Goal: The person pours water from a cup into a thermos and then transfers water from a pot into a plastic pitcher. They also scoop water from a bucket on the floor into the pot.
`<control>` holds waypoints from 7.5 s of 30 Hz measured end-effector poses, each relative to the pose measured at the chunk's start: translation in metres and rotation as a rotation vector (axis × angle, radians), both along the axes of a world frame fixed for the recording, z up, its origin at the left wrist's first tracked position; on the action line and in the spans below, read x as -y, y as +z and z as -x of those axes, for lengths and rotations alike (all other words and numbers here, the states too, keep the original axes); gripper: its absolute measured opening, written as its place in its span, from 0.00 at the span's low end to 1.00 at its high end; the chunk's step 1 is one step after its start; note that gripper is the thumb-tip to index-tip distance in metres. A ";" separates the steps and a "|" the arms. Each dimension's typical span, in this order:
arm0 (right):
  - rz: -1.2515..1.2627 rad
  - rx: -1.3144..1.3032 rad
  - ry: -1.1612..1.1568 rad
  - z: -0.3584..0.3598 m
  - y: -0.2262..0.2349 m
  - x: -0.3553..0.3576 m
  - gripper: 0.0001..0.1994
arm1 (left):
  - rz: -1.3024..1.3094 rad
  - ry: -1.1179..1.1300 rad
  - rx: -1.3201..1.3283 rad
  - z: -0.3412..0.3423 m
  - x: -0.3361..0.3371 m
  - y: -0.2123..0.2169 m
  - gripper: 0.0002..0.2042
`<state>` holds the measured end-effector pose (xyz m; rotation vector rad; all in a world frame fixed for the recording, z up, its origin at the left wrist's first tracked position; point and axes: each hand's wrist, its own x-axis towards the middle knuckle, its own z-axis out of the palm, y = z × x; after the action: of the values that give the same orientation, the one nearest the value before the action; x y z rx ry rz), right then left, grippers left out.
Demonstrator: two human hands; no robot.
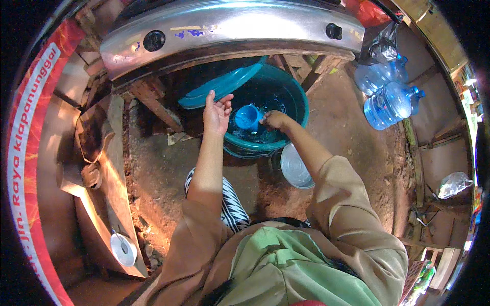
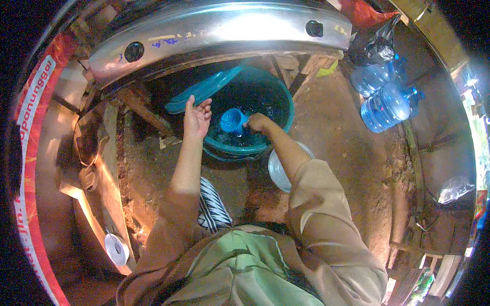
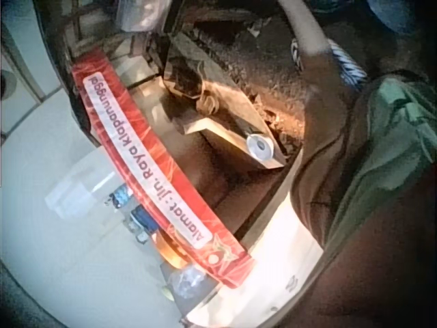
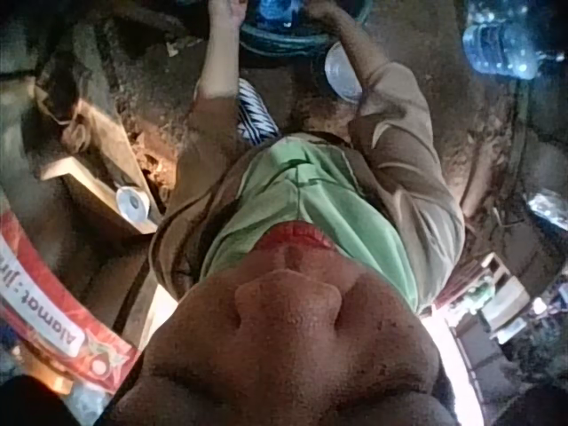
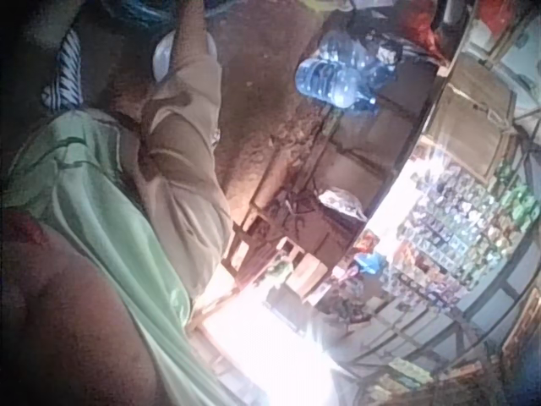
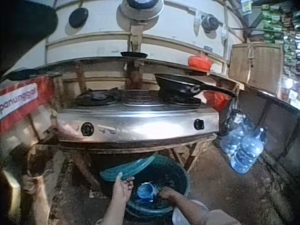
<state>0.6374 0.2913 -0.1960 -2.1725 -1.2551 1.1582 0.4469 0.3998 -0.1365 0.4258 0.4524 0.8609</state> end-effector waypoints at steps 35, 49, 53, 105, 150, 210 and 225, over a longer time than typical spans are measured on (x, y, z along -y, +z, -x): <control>0.039 -0.320 -0.585 -0.055 -0.109 0.285 0.12 | -0.063 0.044 -0.114 -0.008 -0.001 -0.002 0.18; 0.228 0.619 -0.287 -0.007 -0.095 0.230 0.13 | -0.087 0.031 -0.104 -0.005 -0.002 -0.005 0.18; 0.295 0.777 -0.098 0.006 -0.088 0.227 0.10 | -0.096 0.032 -0.094 -0.006 -0.003 -0.006 0.17; -0.546 -0.671 -0.515 -0.020 0.157 0.179 0.08 | -0.166 0.021 -0.127 -0.005 0.004 -0.002 0.17; -0.047 1.251 0.169 -0.022 -0.068 0.264 0.10 | -0.322 0.060 -0.254 0.012 -0.001 0.007 0.18; -0.010 0.083 -0.768 -0.028 0.023 0.307 0.16 | -0.236 0.152 -0.237 0.010 -0.004 -0.002 0.16; 0.217 0.800 -0.410 -0.008 -0.033 0.290 0.10 | -0.252 0.143 -0.212 0.011 -0.003 -0.002 0.17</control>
<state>0.6450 0.0016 -0.2286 -3.0158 -0.8682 0.2510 0.4355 0.4030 -0.1383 0.7277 0.5776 1.0208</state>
